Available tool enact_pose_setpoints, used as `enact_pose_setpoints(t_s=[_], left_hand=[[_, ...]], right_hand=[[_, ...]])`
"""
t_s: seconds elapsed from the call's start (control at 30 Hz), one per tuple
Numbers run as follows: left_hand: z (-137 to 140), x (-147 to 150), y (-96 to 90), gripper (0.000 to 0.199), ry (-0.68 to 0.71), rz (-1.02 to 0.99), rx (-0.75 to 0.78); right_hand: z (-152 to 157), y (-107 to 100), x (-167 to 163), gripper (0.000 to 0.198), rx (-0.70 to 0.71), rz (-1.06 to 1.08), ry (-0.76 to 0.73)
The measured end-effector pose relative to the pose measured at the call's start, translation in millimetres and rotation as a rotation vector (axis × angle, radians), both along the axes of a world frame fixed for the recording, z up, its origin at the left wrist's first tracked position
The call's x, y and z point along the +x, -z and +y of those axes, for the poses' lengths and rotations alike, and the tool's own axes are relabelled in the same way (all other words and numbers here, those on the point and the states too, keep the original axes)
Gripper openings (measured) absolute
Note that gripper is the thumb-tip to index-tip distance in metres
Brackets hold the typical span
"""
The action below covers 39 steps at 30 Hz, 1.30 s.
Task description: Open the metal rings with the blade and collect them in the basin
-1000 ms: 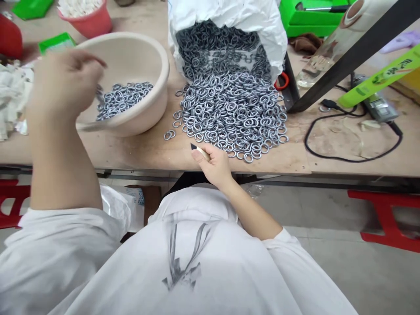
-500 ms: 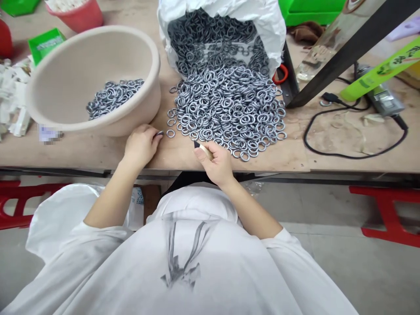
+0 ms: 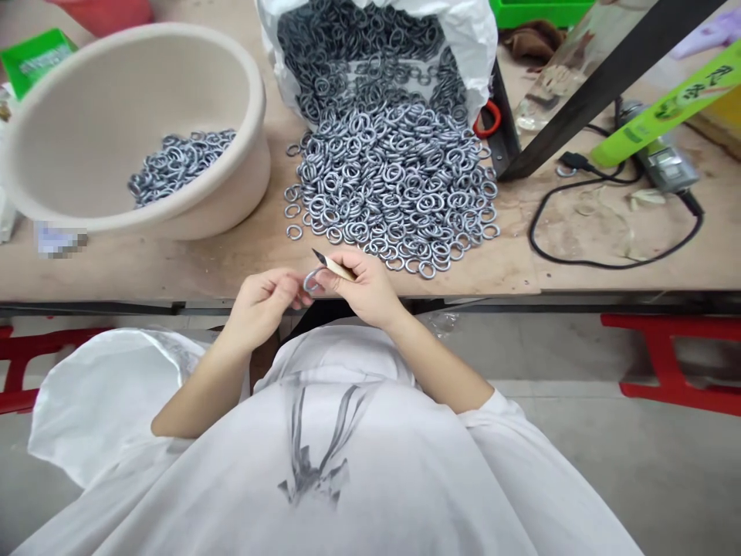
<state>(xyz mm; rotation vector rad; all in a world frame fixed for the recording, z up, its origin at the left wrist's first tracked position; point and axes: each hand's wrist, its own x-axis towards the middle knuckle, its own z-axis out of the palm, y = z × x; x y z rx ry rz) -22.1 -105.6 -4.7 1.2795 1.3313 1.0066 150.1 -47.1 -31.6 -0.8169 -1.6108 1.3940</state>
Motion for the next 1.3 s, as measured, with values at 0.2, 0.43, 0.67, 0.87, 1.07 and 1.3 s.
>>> enact_pose_setpoints(t_s=[0.2,0.43,0.67,0.87,1.07,1.3], left_hand=[[-4,24,4.8,0.053,0.085,-0.610,-0.387],[-8,36,4.2,0.045,-0.067,-0.635,-0.318],[-10,35,3.2,0.041,-0.117,-0.682,-0.270],[-10,37,4.4,0.040,-0.211,-0.702,-0.249],[-13,37,1.4,0.041,-0.217,-0.723,-0.265],[-21,31,-0.5,0.044,-0.048,-0.722,-0.227]], right_hand=[[-3,1,2,0.032,-0.017,0.013,-0.029],[-9,-1,3,0.035,0.001,-0.002,0.004],[-9,-16,10,0.042,0.170,-0.128,0.075],[-23,-20,12,0.038,0.499,-0.429,0.046],[-28,-20,9,0.038,0.566,-0.481,0.035],[-3,-9,14,0.045,0.352,-0.518,0.195]])
